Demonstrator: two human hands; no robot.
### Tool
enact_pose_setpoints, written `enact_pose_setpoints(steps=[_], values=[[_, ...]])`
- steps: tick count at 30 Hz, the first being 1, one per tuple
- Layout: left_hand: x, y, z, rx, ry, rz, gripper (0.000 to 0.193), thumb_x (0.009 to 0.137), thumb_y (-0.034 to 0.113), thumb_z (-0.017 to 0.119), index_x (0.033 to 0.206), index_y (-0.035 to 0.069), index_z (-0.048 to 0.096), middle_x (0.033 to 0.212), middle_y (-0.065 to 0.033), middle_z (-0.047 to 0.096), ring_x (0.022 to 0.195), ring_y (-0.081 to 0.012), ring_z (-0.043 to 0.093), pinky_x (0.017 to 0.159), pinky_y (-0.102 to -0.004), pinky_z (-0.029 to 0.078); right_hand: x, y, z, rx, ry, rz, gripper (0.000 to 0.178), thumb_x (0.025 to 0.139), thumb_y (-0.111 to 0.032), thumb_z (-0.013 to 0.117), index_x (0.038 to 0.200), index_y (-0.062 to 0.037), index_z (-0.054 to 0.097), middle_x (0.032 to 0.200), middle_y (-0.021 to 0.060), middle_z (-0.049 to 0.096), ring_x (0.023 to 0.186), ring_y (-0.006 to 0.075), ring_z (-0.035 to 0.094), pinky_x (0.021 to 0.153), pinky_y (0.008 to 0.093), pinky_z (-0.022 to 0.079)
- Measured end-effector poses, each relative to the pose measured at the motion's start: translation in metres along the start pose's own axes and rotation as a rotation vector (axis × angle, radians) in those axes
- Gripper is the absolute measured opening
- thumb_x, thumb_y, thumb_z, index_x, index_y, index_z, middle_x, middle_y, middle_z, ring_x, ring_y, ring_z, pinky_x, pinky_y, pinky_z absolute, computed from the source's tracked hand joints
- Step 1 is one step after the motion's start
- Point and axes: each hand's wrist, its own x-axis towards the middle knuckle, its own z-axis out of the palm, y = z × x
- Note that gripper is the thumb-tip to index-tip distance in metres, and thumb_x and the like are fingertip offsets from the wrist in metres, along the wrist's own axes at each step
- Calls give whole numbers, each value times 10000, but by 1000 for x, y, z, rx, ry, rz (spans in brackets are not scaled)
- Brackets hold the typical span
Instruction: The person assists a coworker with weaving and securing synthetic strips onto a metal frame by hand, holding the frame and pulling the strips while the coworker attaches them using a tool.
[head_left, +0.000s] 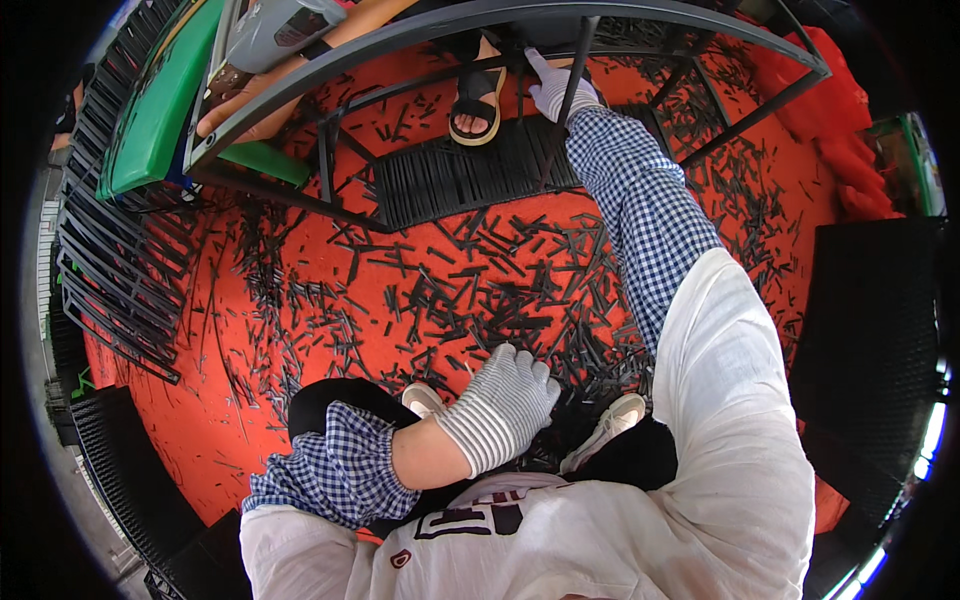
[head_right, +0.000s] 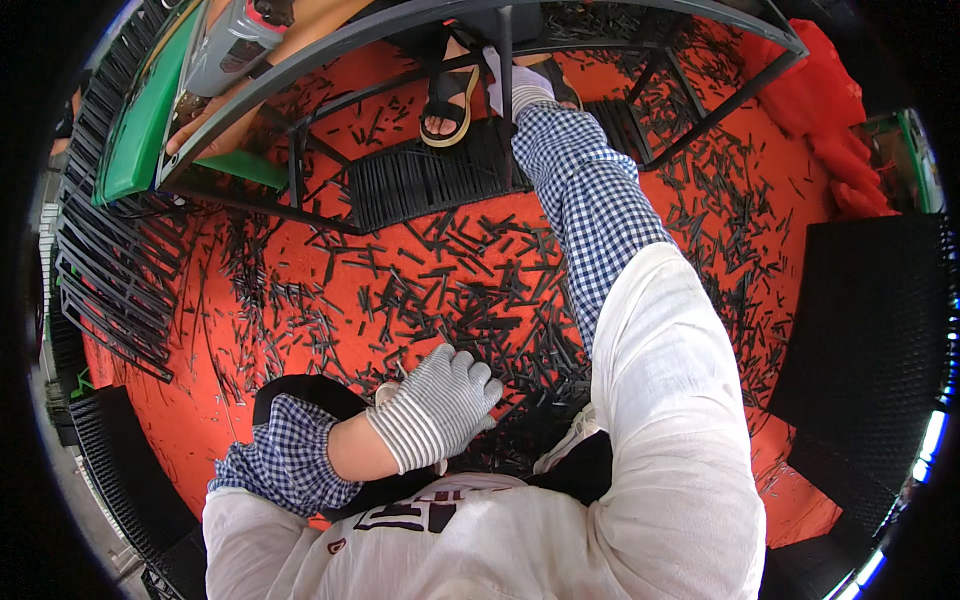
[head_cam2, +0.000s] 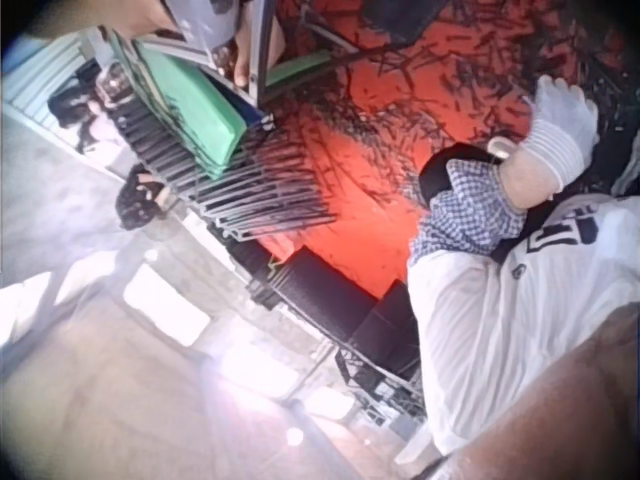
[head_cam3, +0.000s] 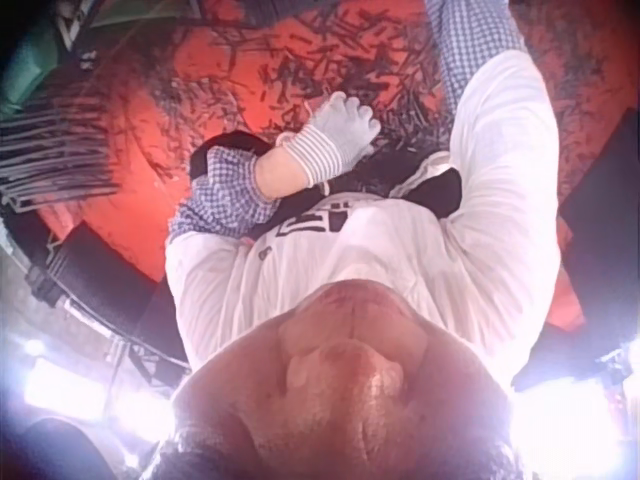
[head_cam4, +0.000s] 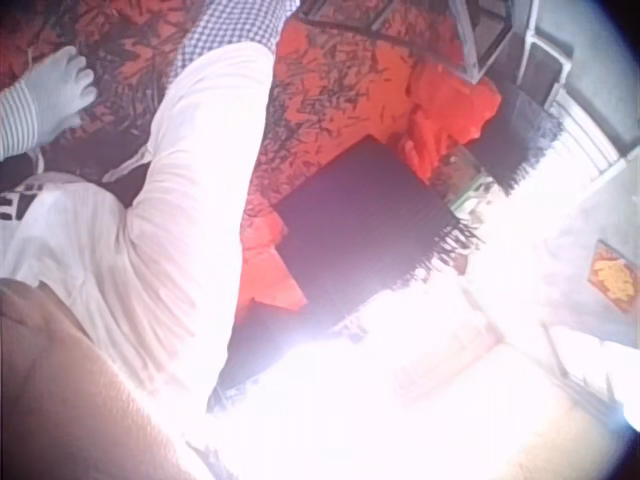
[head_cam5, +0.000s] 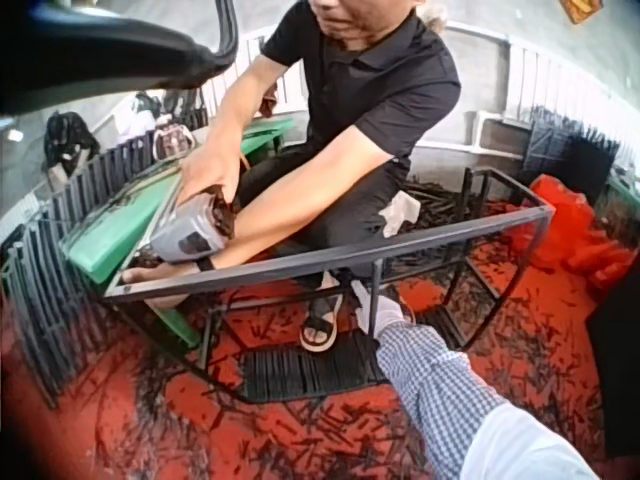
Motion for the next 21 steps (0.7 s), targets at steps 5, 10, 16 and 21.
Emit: enact_pose_setpoints(steps=[5, 10, 16, 21], values=[[-7, -1, 6, 44, 60, 59, 348, 797, 352, 575, 965, 48, 567, 883, -102, 556, 870, -253, 528, 826, -397, 395, 5, 10, 6, 18, -13, -20, 610, 897, -250, 481, 1422, -283, 173, 712, 159, 614, 613, 284, 592, 603, 411, 495], [-9, -11, 2, -19, -33, 32, 353, 818, 329, 550, 1025, 43, 551, 940, -114, 552, 932, -261, 518, 858, -399, 385, 6, 10, 5, 51, 74, -111, 595, 902, -240, 470, 1417, -300, 177, 755, 155, 618, 597, 272, 593, 558, 406, 486], [-4, -13, 6, -19, -15, 22, 406, 812, 341, 558, 1086, 41, 544, 959, -109, 555, 948, -262, 516, 859, -402, 380, -3, 10, -1, -80, 19, 45, 629, 919, -262, 440, 1425, -333, 74, 723, 160, 617, 584, 265, 594, 529, 404, 486], [0, -14, 10, -11, -61, 19, 393, 812, 349, 560, 1066, 48, 549, 950, -102, 556, 938, -253, 518, 847, -392, 380, -1, 12, 6, -91, -9, 32, 634, 917, -260, 439, 1427, -322, 68, 839, 161, 639, 649, 291, 612, 599, 407, 500]])
